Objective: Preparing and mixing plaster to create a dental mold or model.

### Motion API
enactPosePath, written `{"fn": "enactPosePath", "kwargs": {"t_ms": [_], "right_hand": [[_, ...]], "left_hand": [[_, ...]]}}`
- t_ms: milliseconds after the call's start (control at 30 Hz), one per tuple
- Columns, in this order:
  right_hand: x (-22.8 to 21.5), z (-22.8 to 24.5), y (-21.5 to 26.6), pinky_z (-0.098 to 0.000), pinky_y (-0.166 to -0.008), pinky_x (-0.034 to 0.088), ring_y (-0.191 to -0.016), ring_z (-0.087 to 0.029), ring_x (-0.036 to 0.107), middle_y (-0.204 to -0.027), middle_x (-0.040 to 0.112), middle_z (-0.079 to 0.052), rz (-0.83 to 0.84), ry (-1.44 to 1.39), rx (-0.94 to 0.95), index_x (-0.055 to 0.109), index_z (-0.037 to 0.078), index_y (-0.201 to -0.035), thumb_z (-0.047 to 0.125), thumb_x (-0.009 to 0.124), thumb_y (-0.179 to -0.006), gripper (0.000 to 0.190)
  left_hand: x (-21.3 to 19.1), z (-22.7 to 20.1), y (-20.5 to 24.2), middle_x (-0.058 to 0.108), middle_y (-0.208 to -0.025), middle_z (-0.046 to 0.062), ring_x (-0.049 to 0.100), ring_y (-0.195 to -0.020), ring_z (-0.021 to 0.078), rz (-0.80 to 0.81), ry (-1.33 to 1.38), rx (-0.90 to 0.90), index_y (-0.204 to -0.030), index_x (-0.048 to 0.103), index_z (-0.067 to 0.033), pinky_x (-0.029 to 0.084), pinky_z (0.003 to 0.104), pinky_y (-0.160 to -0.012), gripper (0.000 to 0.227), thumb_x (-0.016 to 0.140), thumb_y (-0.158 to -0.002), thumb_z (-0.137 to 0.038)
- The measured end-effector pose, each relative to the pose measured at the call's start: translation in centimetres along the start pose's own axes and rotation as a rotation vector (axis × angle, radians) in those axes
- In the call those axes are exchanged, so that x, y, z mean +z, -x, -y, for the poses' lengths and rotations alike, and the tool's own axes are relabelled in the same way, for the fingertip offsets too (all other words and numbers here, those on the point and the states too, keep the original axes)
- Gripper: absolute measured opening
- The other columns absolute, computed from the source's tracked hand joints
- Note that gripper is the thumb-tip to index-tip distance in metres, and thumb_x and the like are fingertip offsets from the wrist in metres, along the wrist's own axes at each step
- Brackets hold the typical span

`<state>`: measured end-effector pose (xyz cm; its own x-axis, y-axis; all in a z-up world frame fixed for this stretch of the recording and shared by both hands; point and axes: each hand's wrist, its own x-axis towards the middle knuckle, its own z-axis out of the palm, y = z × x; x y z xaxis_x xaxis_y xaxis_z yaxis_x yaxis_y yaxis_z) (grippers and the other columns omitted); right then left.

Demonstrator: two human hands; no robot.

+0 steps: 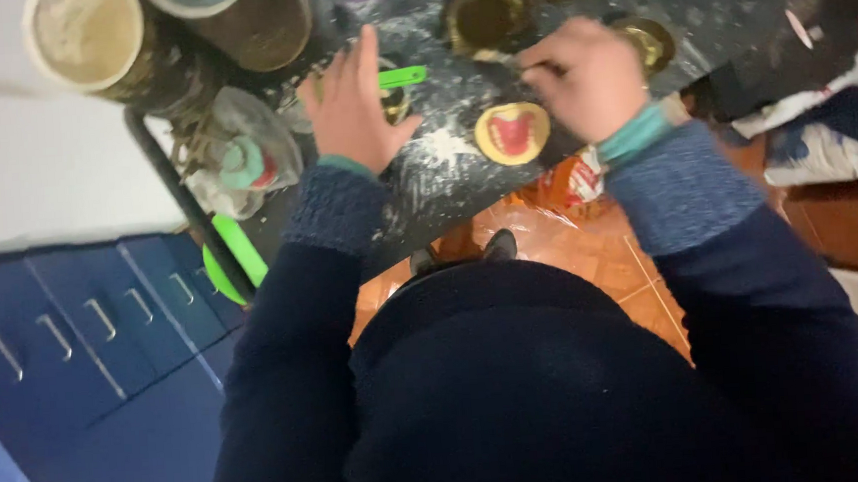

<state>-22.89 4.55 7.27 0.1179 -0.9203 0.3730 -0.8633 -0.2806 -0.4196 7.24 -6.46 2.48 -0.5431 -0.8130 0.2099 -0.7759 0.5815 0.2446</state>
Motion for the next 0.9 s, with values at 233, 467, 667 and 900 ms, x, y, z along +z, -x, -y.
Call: {"fn": "enactPosePath", "kwargs": {"t_ms": [233,467,667,900], "right_hand": [[0.3,-7.0,9.3,-0.0394,-0.077,0.054,-0.082,-0.027,0.067,-0.096,0.07,-0.012,0.085,-0.184,0.365,0.078,0.009,-0.115,0.012,0.085,-0.09,0.026],[2.6,-5.7,9.5,-0.0382,-0.077,0.054,-0.089,-0.028,0.066,-0.1,0.066,-0.011,0.009,-0.232,0.314,0.078,0.009,-0.112,0.006,0.079,-0.089,0.023],[2.8,-5.3,8.6,-0.0401,-0.084,0.055,-0.097,-0.03,0.065,-0.1,0.065,-0.009,-0.012,-0.127,0.185,0.079,0.011,-0.11,0.004,0.08,-0.087,0.024],[2.2,-4.5,9.4,-0.0425,-0.084,0.054,-0.096,-0.031,0.063,-0.095,0.062,-0.009,-0.002,-0.077,0.141,0.08,0.012,-0.11,0.005,0.08,-0.087,0.024]], "left_hand": [[-1.6,-3.3,1.4,0.042,-0.16,0.023,0.036,-0.148,0.0439,-0.102,-0.152,0.113,-0.159,0.028,-0.0083,0.016,0.074,-0.11,0.128,0.093,-0.064,-0.065],[1.9,-7.9,3.6,0.035,-0.163,0.016,0.04,-0.148,0.0367,0.123,0.257,0.24,-0.158,0.036,-0.0099,0.024,0.061,-0.12,0.11,0.095,-0.071,-0.045],[4.0,-9.2,2.3,0.026,-0.168,0.018,0.041,-0.147,0.0401,0.235,0.466,0.232,-0.163,0.026,-0.0089,0.032,0.05,-0.122,0.117,0.093,-0.068,-0.023],[4.8,-9.3,1.4,0.023,-0.17,0.015,0.035,-0.153,0.0366,0.322,0.538,0.218,-0.165,0.018,-0.0114,0.034,0.044,-0.124,0.12,0.092,-0.071,-0.014]]}}
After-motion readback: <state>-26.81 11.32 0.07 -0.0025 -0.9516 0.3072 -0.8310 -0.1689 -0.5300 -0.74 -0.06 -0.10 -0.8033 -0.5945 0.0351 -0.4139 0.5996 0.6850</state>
